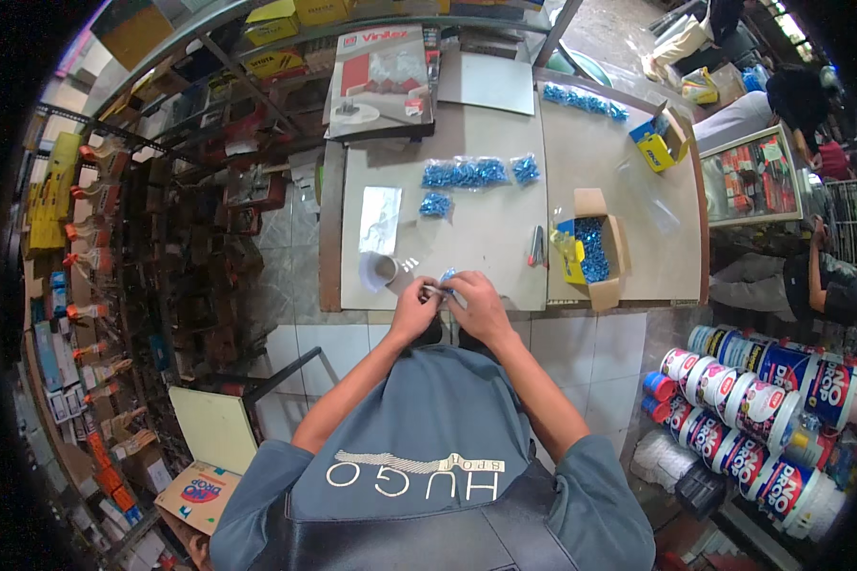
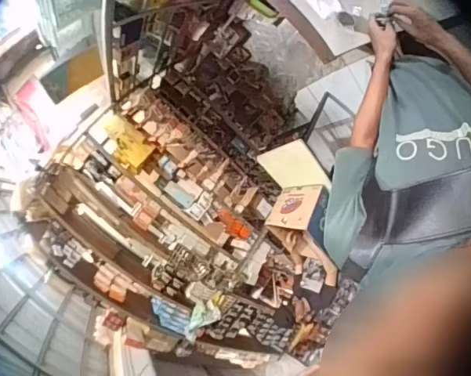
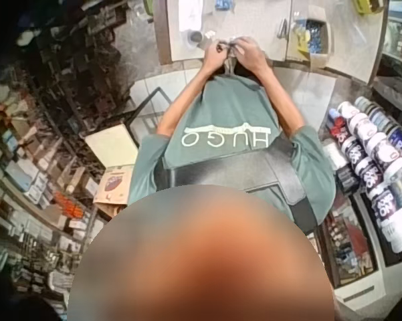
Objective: Sort small blue hardware components and place them into a plastic bag.
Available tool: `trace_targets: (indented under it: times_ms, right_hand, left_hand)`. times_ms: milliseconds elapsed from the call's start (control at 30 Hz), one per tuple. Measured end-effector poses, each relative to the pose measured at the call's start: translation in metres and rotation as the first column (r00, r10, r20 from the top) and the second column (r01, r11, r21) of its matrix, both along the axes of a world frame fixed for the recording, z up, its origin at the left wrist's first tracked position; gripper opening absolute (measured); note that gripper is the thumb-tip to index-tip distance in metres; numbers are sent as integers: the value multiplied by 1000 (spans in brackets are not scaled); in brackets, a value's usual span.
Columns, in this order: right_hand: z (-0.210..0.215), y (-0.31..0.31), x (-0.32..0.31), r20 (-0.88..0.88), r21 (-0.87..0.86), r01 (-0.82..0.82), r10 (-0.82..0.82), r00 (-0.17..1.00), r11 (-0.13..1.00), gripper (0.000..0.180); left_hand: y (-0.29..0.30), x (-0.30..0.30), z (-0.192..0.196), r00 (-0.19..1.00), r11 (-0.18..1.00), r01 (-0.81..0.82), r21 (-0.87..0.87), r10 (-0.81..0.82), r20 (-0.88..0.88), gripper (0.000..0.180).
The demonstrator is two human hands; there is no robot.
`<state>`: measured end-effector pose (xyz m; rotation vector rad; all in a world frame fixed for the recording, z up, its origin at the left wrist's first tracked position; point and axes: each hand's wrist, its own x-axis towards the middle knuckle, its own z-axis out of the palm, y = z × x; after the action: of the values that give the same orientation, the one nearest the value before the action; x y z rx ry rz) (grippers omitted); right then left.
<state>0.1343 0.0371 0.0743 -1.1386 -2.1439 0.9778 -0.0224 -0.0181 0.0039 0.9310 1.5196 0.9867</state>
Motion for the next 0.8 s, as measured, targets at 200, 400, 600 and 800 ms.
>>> trace_targets:
  times_ms: [200,400,600,800]
  right_hand:
    - [-4,2,10,0,1,-57,57,998,998,22]
    - [-39,19,5,58,-179,157,-149,987,971,25]
    - [-43,43,11,26,-736,24,-8,1000,677,30]
    - [-34,47,13,-136,-945,-89,-130,982,315,31]
  left_hand:
    - [-3,12,0,997,997,-80,-9,80,3,13]
    - [-6,18,-11,958,981,-184,54,192,-213,19]
    - [10,26,19,847,877,-336,-343,441,297,27]
    - [6,13,22,645,820,-343,-458,560,520,30]
